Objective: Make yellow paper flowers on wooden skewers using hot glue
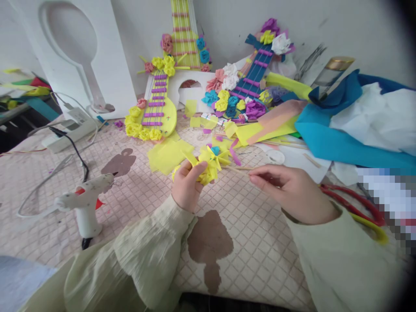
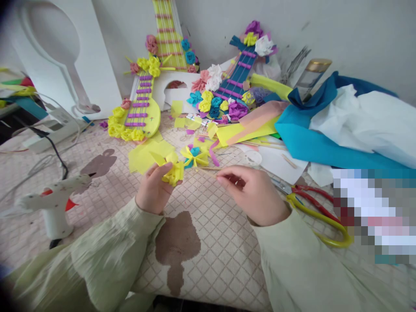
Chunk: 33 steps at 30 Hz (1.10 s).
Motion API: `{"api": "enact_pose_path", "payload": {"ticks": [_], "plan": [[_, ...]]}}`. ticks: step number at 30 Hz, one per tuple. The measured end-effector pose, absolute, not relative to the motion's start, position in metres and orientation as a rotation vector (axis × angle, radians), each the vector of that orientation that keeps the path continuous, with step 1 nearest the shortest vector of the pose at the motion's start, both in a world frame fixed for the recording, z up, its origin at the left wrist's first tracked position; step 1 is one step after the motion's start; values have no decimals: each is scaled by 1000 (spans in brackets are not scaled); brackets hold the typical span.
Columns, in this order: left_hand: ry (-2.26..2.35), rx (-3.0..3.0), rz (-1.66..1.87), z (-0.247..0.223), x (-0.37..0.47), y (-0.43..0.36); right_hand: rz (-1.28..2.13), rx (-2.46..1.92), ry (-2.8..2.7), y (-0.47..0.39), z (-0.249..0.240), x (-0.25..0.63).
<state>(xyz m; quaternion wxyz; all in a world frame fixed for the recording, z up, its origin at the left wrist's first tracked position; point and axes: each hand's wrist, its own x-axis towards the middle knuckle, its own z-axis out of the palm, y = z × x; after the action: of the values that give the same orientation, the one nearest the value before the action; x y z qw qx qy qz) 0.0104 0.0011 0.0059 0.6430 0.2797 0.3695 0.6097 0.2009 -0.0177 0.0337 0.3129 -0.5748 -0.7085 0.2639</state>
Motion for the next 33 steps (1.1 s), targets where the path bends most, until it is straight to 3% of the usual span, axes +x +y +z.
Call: {"api": "enact_pose_path", "payload": {"ticks": [9, 19, 25, 33], "plan": [[573, 705, 1095, 1, 22, -19, 1067, -1457, -1739, -30, 49, 191], [665, 677, 1008, -1, 24, -20, 1399, -1263, -1597, -30, 43, 184], [659, 613, 983, 2, 26, -21, 1368, -1307, -1483, -31, 43, 180], [787, 803, 1207, -9, 27, -17, 928, -1535, -1558, -40, 40, 174]]}}
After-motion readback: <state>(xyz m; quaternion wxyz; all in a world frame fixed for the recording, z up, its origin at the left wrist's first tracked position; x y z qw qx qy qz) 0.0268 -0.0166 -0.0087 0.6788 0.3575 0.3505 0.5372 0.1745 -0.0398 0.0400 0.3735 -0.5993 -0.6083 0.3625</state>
